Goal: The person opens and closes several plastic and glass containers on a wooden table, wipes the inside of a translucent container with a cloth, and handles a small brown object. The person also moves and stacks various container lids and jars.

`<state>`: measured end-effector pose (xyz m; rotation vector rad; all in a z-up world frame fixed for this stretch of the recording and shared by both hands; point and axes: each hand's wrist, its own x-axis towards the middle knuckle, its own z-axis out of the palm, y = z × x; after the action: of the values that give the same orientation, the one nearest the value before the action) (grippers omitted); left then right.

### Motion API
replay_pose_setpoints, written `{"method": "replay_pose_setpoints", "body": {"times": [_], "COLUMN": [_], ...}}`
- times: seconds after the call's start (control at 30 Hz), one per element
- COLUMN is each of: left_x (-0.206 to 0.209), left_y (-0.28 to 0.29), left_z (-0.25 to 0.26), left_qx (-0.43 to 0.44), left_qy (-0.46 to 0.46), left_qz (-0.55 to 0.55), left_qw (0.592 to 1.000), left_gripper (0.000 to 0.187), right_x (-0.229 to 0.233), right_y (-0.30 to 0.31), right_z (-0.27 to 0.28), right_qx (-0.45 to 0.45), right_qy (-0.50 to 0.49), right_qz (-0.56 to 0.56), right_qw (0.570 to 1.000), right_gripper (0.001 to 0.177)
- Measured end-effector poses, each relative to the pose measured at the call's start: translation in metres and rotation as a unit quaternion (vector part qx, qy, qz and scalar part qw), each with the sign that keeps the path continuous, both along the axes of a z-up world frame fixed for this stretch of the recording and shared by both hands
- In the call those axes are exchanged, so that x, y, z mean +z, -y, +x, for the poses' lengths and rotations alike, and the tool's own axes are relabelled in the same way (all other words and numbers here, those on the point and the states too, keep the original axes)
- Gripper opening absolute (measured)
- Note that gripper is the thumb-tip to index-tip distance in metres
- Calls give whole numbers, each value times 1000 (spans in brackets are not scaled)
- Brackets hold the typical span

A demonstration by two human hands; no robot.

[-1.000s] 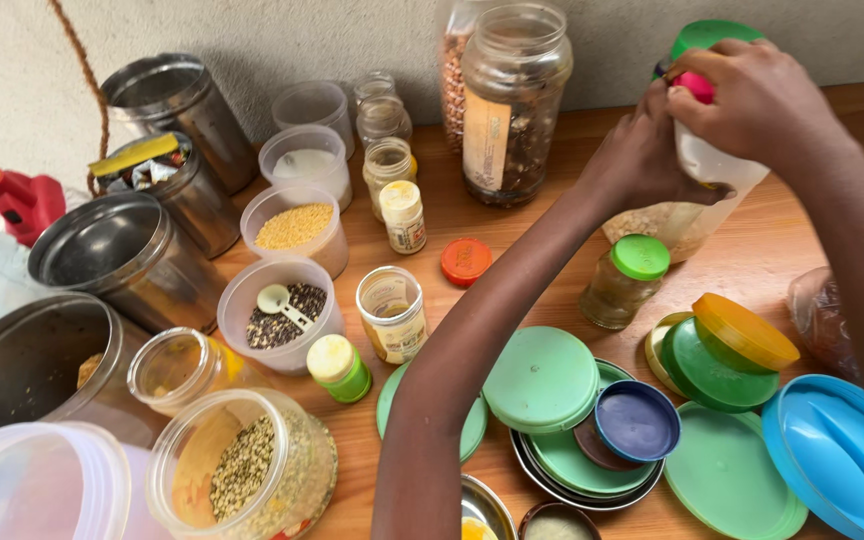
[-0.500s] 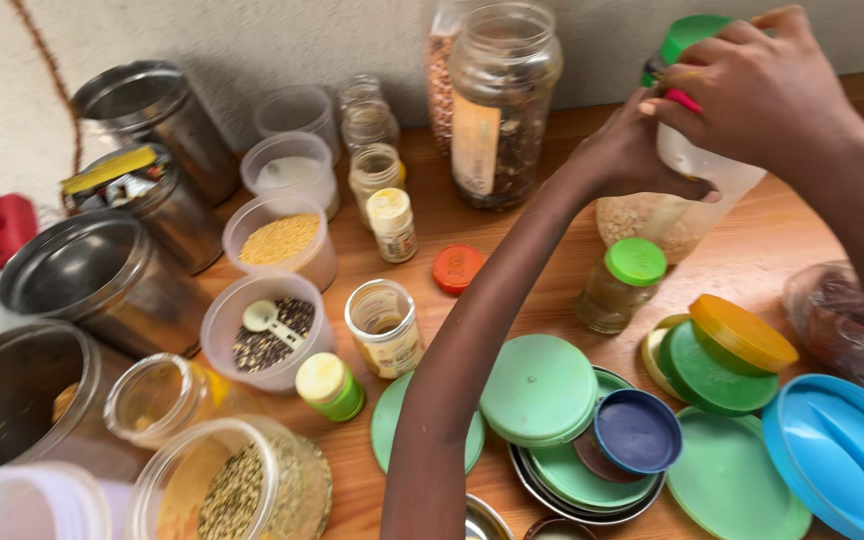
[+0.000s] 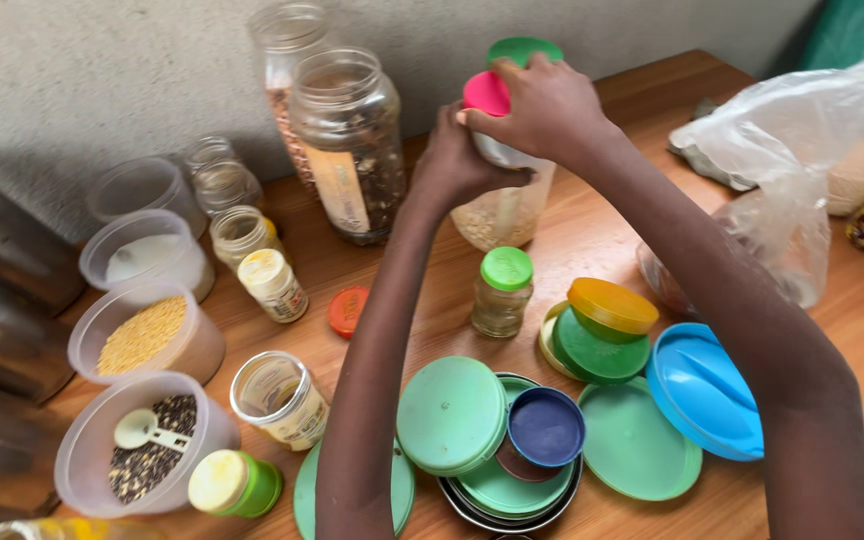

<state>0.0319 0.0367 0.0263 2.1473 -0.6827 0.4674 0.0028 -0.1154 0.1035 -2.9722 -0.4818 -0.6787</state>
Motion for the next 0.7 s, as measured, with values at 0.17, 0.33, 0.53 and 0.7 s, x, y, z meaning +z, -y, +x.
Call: {"method": "replay_pose_setpoints", "body": {"times": [0.17, 0.33, 0.53, 0.7], "left_x": [0, 5, 5, 5], "left_y": [-14, -16, -15, -12], "left_z": [12, 11, -1, 3], "left_qx": [-59, -143, -145, -33], "left_qy": [60, -35, -109, -86], "left_qz": [-15, -4, -57, 28], "left_qw": [996, 989, 982, 995], "left_gripper": [112, 85, 97, 125], "right_x": [22, 2, -4, 4], "right_y": [36, 7, -14, 38], "right_z": [19, 30, 16, 15], "right_qx": [336, 189, 60, 390], "right_qy": [-191, 14, -65, -199], "right_qz": [231, 147, 63, 300], "right_qw": [893, 971, 994, 847], "right_gripper": [62, 48, 81, 89]}}
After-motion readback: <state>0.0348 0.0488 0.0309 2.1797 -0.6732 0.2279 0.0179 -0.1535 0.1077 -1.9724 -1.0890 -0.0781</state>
